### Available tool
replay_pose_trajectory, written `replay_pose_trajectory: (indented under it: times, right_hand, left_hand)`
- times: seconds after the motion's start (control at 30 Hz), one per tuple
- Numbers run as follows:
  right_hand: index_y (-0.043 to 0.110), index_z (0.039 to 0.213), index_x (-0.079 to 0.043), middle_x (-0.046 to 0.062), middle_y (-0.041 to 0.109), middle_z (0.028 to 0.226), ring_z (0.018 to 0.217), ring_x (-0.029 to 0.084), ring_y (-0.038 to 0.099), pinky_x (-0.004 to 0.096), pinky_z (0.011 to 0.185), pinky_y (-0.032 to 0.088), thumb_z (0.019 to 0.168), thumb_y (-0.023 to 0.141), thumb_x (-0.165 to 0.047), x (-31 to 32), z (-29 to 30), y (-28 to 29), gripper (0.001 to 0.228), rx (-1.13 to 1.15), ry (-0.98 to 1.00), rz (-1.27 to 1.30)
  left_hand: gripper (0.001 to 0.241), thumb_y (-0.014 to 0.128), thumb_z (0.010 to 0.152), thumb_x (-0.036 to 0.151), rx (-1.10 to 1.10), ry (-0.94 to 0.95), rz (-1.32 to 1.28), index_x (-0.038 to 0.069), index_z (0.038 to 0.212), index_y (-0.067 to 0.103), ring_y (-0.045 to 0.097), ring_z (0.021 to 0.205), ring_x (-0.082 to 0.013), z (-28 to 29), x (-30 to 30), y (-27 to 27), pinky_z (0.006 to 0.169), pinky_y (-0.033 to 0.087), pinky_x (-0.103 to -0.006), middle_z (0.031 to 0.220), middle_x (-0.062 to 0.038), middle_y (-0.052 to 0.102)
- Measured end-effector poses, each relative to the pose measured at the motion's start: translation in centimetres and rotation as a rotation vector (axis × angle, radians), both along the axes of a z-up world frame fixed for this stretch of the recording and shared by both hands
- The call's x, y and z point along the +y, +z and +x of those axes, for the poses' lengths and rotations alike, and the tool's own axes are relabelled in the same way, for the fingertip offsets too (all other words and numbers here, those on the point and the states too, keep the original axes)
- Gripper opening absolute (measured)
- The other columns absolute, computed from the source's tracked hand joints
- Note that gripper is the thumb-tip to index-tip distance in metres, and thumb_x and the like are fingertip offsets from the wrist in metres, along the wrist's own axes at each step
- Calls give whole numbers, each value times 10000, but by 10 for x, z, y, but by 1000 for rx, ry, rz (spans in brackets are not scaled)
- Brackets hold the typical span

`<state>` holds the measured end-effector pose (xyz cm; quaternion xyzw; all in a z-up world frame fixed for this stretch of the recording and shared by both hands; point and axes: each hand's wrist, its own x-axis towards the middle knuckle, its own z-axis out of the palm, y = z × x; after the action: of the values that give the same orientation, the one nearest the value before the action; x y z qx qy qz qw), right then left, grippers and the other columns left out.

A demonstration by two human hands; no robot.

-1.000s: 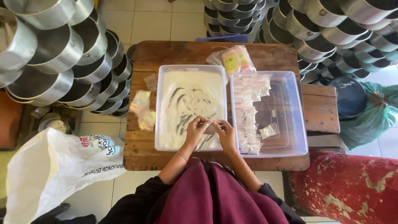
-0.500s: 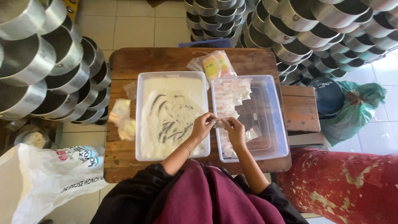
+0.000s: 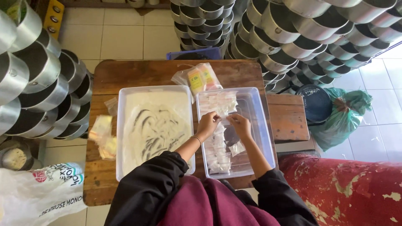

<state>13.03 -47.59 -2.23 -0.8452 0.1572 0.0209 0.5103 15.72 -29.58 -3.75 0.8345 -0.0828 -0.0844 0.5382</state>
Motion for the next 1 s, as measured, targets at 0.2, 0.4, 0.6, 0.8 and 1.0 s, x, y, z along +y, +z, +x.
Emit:
replay_pose_trajectory:
  times: [0.2, 0.4, 0.6, 0.8, 1.0]
  right_hand:
    - [794, 1015, -81, 49, 775, 846, 749, 106, 695, 265, 682, 547, 869, 805, -244, -11, 17, -44, 219, -26, 8, -77]
    - [808, 1007, -106, 43, 781, 847, 756, 104, 713, 266, 698, 552, 889, 780, -254, -15, 28, -64, 191, 34, -21, -96]
    - [775, 1082, -109, 53, 772, 888, 762, 159, 686, 302, 707, 550, 873, 813, -247, -10, 34, -72, 253, 109, -77, -63]
    - [714, 1141, -129, 58, 737, 1049, 914, 164, 717, 314, 812, 580, 792, 856, -220, -12, 36, -107, 388, -21, -33, -128]
    - [684, 1151, -101, 110, 665, 1043, 921, 240, 646, 383, 825, 540, 811, 850, -156, 12, 35, -67, 382, -149, -161, -303]
  left_hand:
    - [97, 758, 859, 236, -81, 1, 359, 140, 853, 767, 714, 824, -239, 10, -6, 19, 858, 449, -466, 827, -40, 786]
    - [39, 705, 879, 138, -194, 38, 419, 136, 868, 742, 675, 849, -247, 10, -14, 2, 841, 437, -453, 818, -18, 752]
    - [316, 593, 913, 42, -373, -236, 515, 17, 1214, 687, 647, 1043, -255, 2, -16, -29, 893, 485, -435, 1129, -124, 712]
    - [289, 602, 909, 50, -411, -345, 723, 33, 1184, 688, 569, 1282, -248, -15, -28, -67, 1138, 405, -502, 1286, -93, 663]
    - [272, 611, 938, 125, -290, -382, 636, 6, 1174, 675, 577, 1222, -268, -18, -5, 1, 1035, 418, -485, 1272, -110, 660]
